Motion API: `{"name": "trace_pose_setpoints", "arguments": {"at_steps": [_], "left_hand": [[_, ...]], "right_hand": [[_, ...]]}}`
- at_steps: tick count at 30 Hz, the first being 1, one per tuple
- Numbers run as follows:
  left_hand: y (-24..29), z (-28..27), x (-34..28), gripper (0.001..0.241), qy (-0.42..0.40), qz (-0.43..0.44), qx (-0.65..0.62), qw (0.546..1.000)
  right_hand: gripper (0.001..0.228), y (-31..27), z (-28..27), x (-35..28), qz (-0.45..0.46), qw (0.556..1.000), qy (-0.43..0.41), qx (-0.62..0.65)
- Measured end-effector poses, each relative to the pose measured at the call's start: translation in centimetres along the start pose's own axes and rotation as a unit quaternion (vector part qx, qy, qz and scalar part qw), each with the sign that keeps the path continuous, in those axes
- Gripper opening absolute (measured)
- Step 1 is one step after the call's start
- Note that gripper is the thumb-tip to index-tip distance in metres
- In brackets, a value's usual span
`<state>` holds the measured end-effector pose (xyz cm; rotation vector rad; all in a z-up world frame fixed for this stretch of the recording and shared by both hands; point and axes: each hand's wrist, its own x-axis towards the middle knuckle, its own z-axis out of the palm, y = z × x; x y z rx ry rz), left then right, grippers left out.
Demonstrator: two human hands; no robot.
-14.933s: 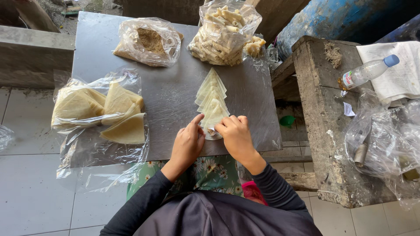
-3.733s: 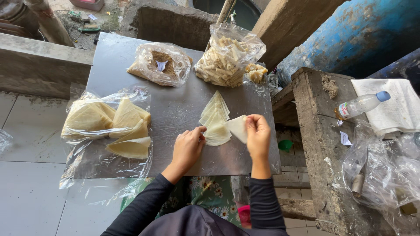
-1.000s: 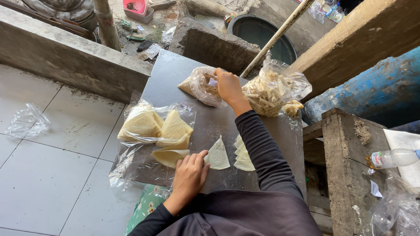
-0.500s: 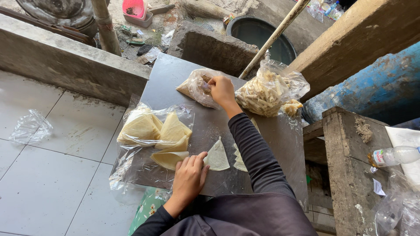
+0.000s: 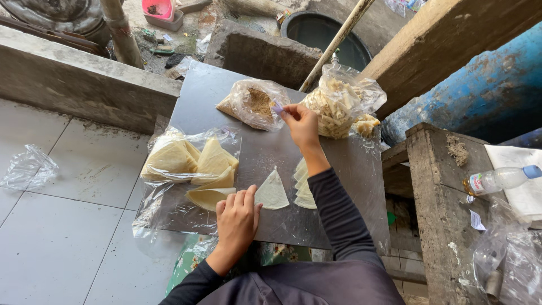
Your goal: The person places small amounts of a prepared filling onto triangular dough sheets and then folds the sheets into smaller triangular parcels.
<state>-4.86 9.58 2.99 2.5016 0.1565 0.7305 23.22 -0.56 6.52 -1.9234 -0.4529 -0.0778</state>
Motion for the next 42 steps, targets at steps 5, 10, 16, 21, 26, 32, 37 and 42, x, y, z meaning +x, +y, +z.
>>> {"name": "trace_pose_setpoints", "arguments": {"at_steps": [5, 10, 16, 21, 26, 32, 37, 42], "left_hand": [[-0.1, 0.2, 0.1, 0.043, -0.012, -0.004, -0.010, 1.000], [-0.2, 0.9, 0.2, 0.047, -0.044, -0.033, 0.007, 0.998], [-0.1, 1.8, 0.3, 0.045, -0.036, -0.058, 0.019, 0.997], [-0.3, 1.9, 0.5, 0.041, -0.041, -0.069, 0.000, 0.997], [-0.1, 1.8, 0.6, 0.040, -0.046, -0.065, 0.000, 0.997], [-0.3, 1.9, 0.7, 0.041, -0.054, -0.067, -0.006, 0.996], [-0.3, 2.2, 0.6, 0.043, -0.056, -0.072, -0.040, 0.995], [-0.4, 2.2, 0.4, 0.045, -0.035, -0.063, -0.086, 0.994]], "right_hand": [[0.010, -1.1, -3.2, -8.0, -0.024, 0.998, -0.054, 0.008], [0.011, -3.2, -4.4, -15.6, -0.026, 0.989, -0.123, -0.074], [0.010, -4.8, -3.4, -18.5, -0.215, 0.912, -0.134, -0.321], [0.009, -5.5, -2.8, -19.1, -0.330, 0.824, -0.111, -0.447], [0.002, -6.6, -3.4, -19.3, -0.399, 0.748, -0.088, -0.524], [0.005, -8.3, -5.9, -18.2, -0.327, 0.809, -0.135, -0.469], [0.012, -6.9, -7.3, -11.7, -0.202, 0.948, -0.076, -0.232], [0.011, -3.3, -2.2, -1.1, -0.242, 0.937, -0.036, -0.251]]}}
